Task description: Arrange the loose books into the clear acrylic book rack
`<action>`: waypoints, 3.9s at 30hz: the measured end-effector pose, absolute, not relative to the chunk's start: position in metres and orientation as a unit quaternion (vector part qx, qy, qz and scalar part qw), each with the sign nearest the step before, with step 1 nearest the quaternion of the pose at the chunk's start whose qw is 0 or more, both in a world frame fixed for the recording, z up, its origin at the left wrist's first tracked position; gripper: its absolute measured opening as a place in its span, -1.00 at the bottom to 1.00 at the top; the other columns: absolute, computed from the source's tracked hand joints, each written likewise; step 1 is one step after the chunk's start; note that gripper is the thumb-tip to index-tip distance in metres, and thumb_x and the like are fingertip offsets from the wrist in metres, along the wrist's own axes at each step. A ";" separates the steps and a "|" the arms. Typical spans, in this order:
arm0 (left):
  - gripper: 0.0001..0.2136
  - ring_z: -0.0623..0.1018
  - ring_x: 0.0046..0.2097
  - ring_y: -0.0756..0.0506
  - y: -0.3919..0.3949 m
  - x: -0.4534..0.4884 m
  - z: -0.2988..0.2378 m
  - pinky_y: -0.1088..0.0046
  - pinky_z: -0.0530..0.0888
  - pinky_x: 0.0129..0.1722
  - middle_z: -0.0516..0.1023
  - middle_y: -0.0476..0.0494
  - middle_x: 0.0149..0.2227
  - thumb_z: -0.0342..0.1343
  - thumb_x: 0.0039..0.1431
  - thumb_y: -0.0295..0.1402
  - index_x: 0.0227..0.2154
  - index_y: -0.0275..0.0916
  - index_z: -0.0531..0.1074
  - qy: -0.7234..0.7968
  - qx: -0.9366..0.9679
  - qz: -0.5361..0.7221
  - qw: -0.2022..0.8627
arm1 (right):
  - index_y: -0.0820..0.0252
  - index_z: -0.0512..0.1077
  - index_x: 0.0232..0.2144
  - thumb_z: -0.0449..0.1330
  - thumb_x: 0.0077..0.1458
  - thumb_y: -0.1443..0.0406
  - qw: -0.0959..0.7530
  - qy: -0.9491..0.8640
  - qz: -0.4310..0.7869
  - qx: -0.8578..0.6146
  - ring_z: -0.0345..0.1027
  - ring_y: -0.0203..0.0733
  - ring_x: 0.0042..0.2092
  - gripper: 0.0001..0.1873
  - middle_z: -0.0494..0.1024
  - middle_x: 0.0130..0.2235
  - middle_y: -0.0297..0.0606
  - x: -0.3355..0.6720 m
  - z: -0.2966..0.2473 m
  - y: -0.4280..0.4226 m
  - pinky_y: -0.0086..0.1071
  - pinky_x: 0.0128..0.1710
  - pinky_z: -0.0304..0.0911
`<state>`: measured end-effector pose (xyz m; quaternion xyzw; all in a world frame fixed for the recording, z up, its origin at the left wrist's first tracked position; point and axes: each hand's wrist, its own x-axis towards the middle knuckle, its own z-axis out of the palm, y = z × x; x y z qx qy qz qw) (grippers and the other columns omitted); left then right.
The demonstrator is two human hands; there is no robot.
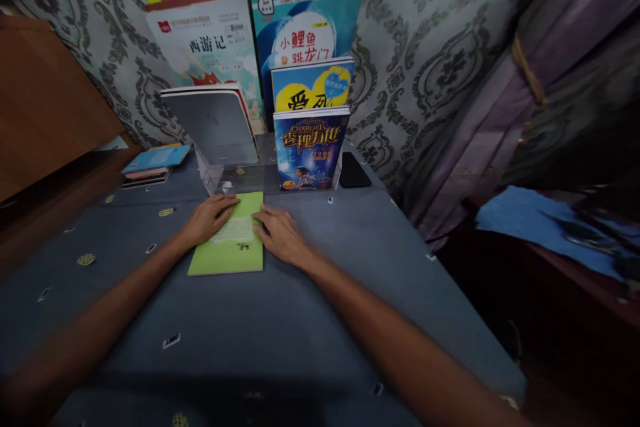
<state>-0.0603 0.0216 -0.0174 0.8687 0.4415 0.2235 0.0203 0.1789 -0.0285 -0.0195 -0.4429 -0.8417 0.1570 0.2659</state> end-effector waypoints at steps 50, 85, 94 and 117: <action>-0.66 0.48 0.18 -0.15 0.018 -0.036 -0.013 0.11 0.40 0.19 0.51 -0.23 0.13 -0.08 0.35 -0.41 0.09 -0.18 0.47 0.300 0.933 0.198 -0.007 | 0.14 0.31 0.18 -0.04 0.31 0.40 0.361 -0.792 0.228 -0.436 0.41 -0.11 0.12 -0.57 0.57 0.05 -0.13 0.186 -0.030 -0.020 -0.11 0.14 0.25; -0.66 0.58 -0.05 -0.14 -0.005 -0.021 -0.003 0.22 0.52 -0.02 0.62 -0.20 -0.12 -0.08 0.14 -0.59 -0.18 -0.26 0.55 0.233 0.943 0.237 0.004 | 0.22 0.45 0.03 -0.01 0.28 0.45 0.309 -0.822 0.159 -0.451 0.42 -0.09 -0.12 -0.64 0.60 -0.15 -0.10 0.183 -0.014 -0.031 -0.29 -0.10 0.24; -0.69 0.59 -0.11 -0.12 -0.020 -0.016 0.009 0.31 0.53 -0.08 0.63 -0.18 -0.22 -0.09 0.17 -0.59 -0.25 -0.27 0.56 0.204 0.951 0.227 0.040 | 0.21 0.44 0.04 0.00 0.28 0.44 0.300 -0.825 0.155 -0.453 0.42 -0.12 -0.09 -0.64 0.60 -0.11 -0.11 0.183 -0.016 -0.030 -0.31 -0.06 0.23; -0.71 0.58 -0.16 -0.10 -0.045 -0.014 0.010 0.33 0.52 -0.11 0.62 -0.18 -0.24 -0.09 0.27 -0.53 -0.27 -0.25 0.56 0.195 0.954 0.221 0.045 | 0.24 0.50 0.01 0.04 0.24 0.42 0.319 -0.814 0.155 -0.460 0.49 -0.11 -0.16 -0.64 0.64 -0.18 -0.12 0.182 -0.012 -0.031 -0.31 -0.13 0.29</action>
